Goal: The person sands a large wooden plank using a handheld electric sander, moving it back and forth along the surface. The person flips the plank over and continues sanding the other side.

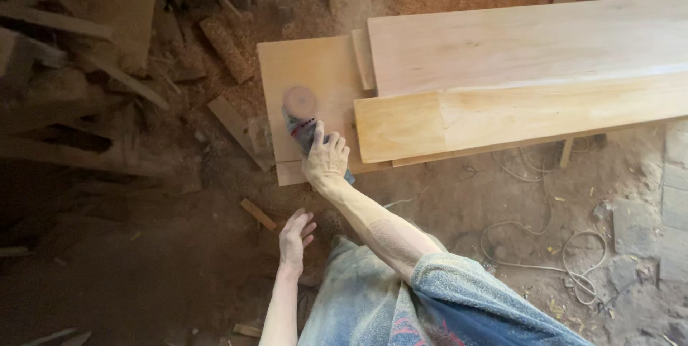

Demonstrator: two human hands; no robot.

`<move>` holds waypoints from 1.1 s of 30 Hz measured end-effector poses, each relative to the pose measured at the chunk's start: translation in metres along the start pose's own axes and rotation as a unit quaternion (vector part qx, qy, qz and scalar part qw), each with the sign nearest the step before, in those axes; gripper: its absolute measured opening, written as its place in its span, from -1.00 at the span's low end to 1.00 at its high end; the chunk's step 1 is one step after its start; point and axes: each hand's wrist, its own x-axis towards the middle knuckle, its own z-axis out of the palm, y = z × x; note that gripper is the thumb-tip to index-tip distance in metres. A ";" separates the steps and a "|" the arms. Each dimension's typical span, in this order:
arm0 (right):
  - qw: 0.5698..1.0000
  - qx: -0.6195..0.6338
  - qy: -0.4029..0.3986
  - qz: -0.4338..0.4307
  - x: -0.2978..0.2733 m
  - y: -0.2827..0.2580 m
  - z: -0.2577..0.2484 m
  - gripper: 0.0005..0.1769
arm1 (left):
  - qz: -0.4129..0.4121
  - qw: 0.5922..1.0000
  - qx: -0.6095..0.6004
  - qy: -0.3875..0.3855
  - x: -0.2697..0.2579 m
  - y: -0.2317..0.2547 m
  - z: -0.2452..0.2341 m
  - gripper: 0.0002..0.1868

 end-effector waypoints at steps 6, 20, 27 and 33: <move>0.999 -0.033 -0.011 0.030 0.010 -0.002 0.006 0.15 | 0.012 1.000 -0.002 0.004 0.002 0.000 -0.008 -0.27; 0.999 -0.027 -0.002 -0.044 0.016 0.026 -0.006 0.13 | 0.009 1.000 0.026 0.009 0.001 -0.018 -0.007 -0.30; 0.999 -0.009 -0.017 -0.038 0.014 0.028 -0.013 0.14 | 0.055 0.997 0.059 -0.013 0.007 0.016 0.015 -0.28; 0.999 0.017 -0.040 -0.029 0.011 0.031 -0.016 0.16 | 0.048 0.996 0.078 -0.022 0.005 0.017 0.027 -0.27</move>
